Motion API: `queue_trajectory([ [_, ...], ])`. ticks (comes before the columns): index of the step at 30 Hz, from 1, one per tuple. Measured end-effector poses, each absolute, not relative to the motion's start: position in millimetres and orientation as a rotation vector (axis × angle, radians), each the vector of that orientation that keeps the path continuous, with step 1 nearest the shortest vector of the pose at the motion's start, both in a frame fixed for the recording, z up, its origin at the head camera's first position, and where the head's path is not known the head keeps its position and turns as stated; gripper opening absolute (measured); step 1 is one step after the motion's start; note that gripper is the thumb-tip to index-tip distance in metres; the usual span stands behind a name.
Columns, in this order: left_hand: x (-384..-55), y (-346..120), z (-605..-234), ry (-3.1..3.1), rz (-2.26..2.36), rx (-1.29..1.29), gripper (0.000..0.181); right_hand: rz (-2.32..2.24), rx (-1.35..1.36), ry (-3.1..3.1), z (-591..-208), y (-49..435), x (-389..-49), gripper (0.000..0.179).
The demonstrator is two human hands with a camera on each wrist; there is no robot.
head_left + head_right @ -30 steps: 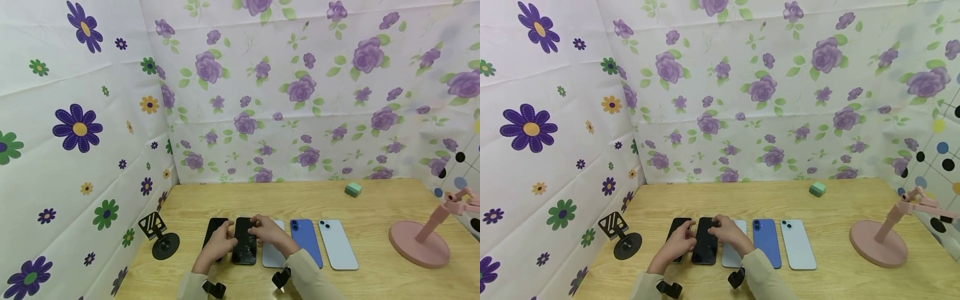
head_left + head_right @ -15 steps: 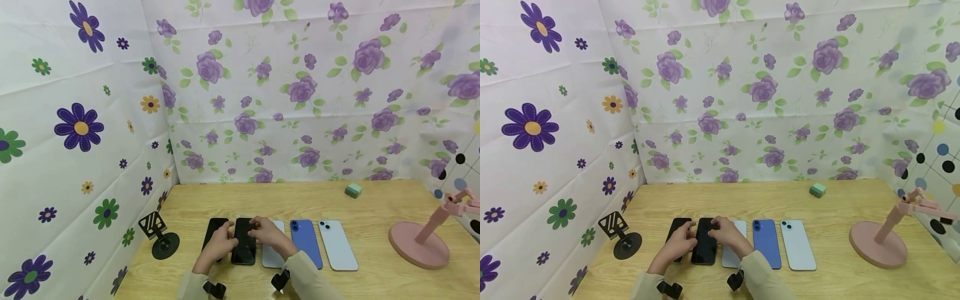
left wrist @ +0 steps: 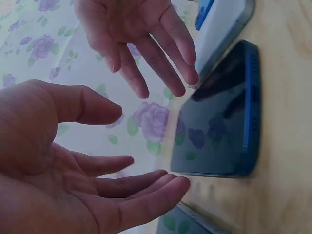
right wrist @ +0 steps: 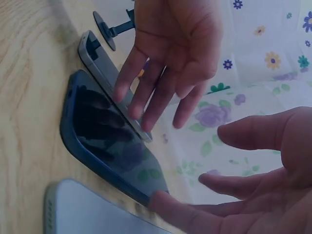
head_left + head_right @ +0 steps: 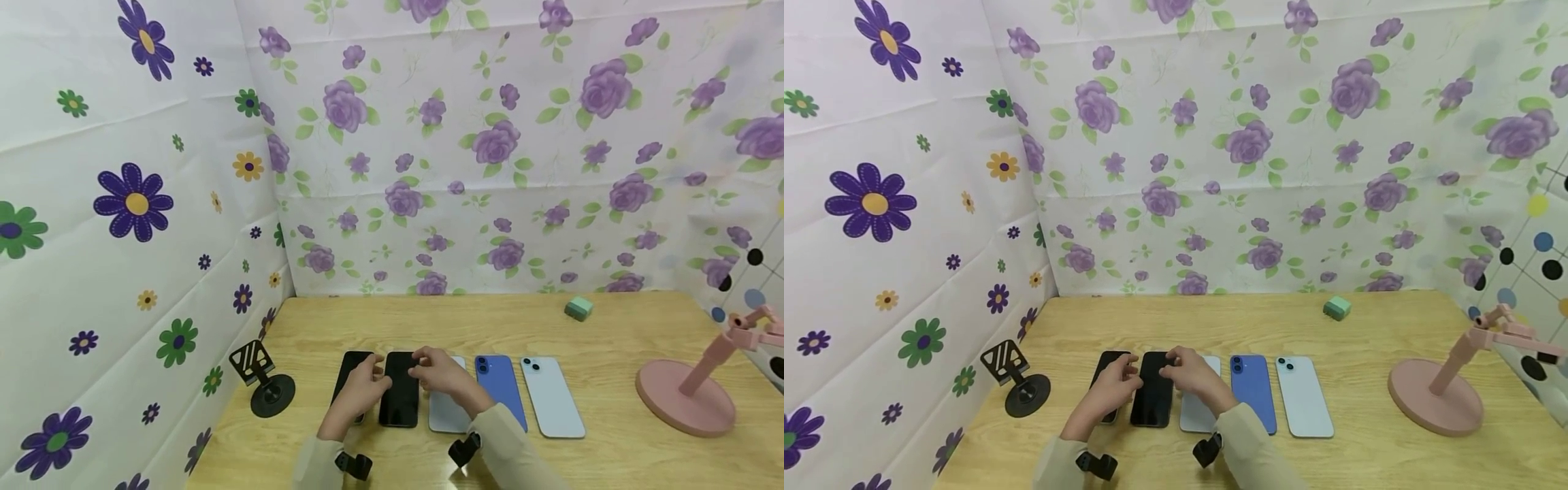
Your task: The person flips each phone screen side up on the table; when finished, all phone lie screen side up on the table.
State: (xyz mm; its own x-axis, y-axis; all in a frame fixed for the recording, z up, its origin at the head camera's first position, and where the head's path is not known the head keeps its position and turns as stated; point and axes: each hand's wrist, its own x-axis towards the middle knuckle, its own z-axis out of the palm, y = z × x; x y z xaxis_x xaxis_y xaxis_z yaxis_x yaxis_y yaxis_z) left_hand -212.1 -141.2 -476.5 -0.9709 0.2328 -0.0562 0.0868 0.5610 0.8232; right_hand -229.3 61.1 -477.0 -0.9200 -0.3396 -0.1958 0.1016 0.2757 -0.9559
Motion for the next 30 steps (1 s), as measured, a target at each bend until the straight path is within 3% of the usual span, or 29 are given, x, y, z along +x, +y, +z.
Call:
queue_trajectory([
  [14, -219, -121, -471, 2.624, 1.613, 0.383, 0.054, -1.805, -0.315, 2.377, -468, 91, -229, 0.045],
  [30, -214, -77, -487, 2.512, 1.536, 0.555, 0.074, -1.621, -0.235, 2.618, -481, 124, -241, 0.055],
])
